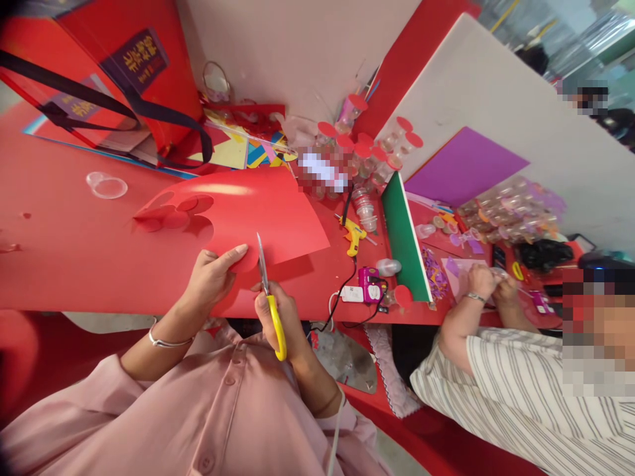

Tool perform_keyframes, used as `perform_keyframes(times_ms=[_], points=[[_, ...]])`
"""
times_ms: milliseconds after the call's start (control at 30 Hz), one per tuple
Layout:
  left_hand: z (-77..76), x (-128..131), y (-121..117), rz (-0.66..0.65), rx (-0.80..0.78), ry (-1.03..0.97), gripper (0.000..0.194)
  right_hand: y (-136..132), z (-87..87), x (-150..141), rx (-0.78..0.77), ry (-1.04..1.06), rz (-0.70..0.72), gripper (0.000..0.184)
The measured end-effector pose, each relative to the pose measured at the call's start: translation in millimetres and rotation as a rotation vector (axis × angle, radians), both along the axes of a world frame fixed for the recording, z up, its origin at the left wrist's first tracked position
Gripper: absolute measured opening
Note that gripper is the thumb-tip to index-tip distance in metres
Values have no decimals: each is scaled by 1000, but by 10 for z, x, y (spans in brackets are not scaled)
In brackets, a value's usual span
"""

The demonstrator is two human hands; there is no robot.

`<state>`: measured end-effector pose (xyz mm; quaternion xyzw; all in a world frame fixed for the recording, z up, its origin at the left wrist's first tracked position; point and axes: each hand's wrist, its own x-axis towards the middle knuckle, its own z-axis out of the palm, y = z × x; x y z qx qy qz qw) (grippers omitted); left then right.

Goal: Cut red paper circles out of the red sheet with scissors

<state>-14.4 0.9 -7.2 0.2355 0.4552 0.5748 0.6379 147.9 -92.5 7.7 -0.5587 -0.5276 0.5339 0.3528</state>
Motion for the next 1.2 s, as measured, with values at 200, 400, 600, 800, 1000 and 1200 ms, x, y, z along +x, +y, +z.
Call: perform_keyframes(times_ms=[200,400,600,800,1000,1200], points=[[125,-2,-5,-22,18,-57,41,-12,-8,21,-16,21,6,69],[126,-16,-9,-33,11,-58,36,-21,-52,24,-12,29,9,72],[55,-30,-1,-33,0,-72,36,-30,-87,44,-9,26,11,70],[10,-50,1,-51,-2,-59,39,-52,-86,48,-26,39,3,70],[95,-79,-8,-61,-15,-24,49,-65,-58,57,-47,66,17,68],[152,-104,-19,-72,-26,12,53,-74,1,53,-66,50,32,68]])
